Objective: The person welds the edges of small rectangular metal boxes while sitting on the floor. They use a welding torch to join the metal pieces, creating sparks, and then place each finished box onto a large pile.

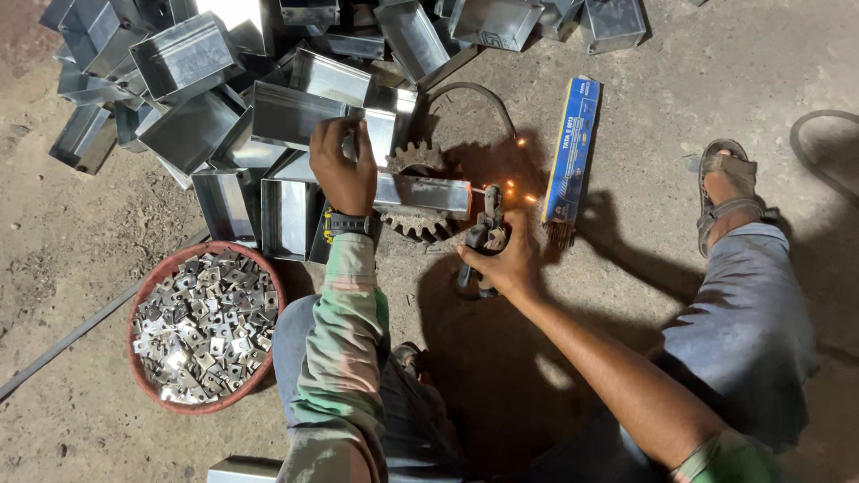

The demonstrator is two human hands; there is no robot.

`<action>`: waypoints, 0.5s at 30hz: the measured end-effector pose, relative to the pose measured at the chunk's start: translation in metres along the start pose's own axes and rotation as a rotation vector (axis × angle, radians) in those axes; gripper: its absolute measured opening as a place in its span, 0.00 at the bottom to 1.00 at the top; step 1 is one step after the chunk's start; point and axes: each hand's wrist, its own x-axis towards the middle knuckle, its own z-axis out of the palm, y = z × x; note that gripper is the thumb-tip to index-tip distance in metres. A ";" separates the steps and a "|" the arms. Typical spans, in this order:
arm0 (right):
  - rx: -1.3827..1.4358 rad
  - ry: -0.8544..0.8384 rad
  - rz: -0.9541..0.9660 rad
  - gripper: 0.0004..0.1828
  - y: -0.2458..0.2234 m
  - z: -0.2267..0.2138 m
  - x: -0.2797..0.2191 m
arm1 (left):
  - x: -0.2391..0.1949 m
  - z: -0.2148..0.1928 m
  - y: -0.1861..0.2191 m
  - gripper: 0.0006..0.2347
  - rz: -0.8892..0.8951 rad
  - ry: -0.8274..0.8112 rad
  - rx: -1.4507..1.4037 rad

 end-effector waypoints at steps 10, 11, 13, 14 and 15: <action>0.162 -0.005 -0.016 0.39 -0.005 -0.002 0.000 | 0.005 -0.011 0.009 0.03 0.140 0.026 -0.014; 0.136 -0.040 0.049 0.37 -0.004 -0.002 0.001 | 0.006 -0.011 0.011 0.03 0.137 0.024 -0.023; 0.121 -0.055 0.106 0.37 -0.003 -0.001 0.001 | 0.007 -0.011 0.016 0.02 0.131 0.022 -0.041; 0.114 -0.062 0.133 0.37 -0.002 -0.001 0.001 | 0.007 -0.012 0.017 0.02 0.130 0.027 -0.050; 0.152 -0.059 0.070 0.36 -0.001 -0.001 0.000 | 0.007 -0.012 0.019 0.02 0.128 0.032 -0.059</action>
